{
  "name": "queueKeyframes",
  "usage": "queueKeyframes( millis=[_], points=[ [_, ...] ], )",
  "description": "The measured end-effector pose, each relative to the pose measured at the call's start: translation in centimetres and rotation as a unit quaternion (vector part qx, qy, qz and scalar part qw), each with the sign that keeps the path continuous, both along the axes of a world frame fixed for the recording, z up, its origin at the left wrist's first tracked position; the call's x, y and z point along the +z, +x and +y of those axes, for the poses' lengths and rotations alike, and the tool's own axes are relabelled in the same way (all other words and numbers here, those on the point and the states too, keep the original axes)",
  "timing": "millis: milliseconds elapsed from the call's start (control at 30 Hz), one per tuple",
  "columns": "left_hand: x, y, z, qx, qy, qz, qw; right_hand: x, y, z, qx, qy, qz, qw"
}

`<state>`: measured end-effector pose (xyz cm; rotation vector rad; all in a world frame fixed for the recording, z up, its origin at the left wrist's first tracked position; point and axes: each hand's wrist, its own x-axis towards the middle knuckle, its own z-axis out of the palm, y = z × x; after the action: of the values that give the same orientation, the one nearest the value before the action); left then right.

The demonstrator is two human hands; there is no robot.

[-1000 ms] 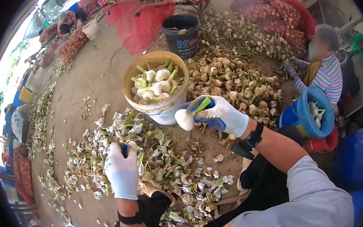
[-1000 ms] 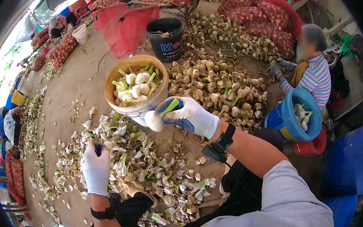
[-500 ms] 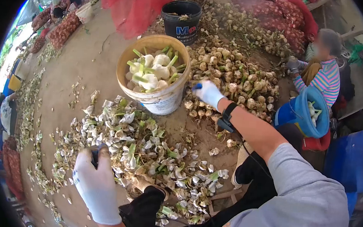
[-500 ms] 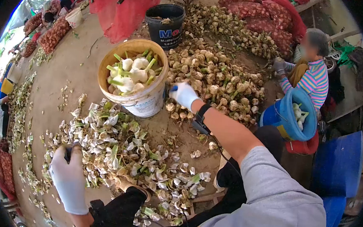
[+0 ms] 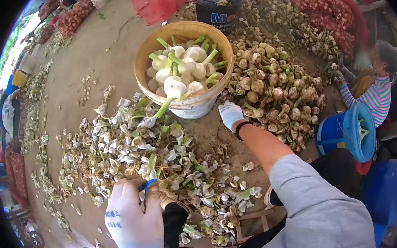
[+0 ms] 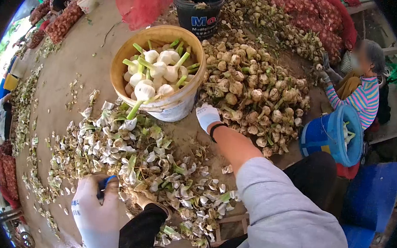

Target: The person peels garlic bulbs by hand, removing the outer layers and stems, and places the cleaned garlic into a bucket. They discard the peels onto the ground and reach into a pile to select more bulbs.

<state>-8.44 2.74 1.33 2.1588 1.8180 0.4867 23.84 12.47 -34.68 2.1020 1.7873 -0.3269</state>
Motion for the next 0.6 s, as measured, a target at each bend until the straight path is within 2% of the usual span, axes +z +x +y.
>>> queueKeyframes(
  millis=[67, 133, 200, 233, 300, 333, 400, 467, 533, 600],
  points=[
    [0.0, 0.2, -0.1, -0.075, -0.007, 0.021, 0.997, 2.0, 0.8, -1.9, -0.092, 0.034, 0.108, 0.989],
    [-0.2, 0.9, -0.8, -0.163, -0.033, 0.019, 0.986, 4.7, 2.2, -3.4, -0.137, 0.042, 0.182, 0.973],
    [-0.9, 2.2, -2.1, -0.245, -0.084, 0.021, 0.966, 8.8, 3.5, -5.2, -0.239, 0.036, 0.385, 0.891],
    [-1.0, 3.1, -2.7, -0.275, -0.130, 0.040, 0.952, 10.1, 4.1, -6.0, -0.241, 0.045, 0.384, 0.890],
    [-2.0, 4.3, -3.6, -0.332, -0.121, 0.011, 0.935, 12.6, 4.8, -7.6, -0.262, 0.032, 0.648, 0.715],
    [-2.4, 5.0, -3.9, -0.349, -0.116, -0.006, 0.930, 14.7, 4.8, -8.5, -0.260, 0.042, 0.649, 0.714],
    [-2.8, 6.4, -4.4, -0.349, -0.083, -0.041, 0.933, 19.2, 4.1, -10.7, -0.163, 0.028, 0.765, 0.622],
    [-3.0, 7.7, -4.8, -0.348, -0.050, -0.078, 0.933, 25.9, 2.5, -13.1, -0.082, 0.025, 0.780, 0.620],
    [-3.0, 8.9, -5.1, -0.339, 0.020, -0.129, 0.932, 29.1, 1.2, -15.0, -0.002, 0.067, 0.742, 0.667],
    [-2.7, 9.8, -5.4, -0.355, 0.043, -0.152, 0.922, 31.6, 0.6, -16.8, 0.046, 0.099, 0.703, 0.703]
  ],
)
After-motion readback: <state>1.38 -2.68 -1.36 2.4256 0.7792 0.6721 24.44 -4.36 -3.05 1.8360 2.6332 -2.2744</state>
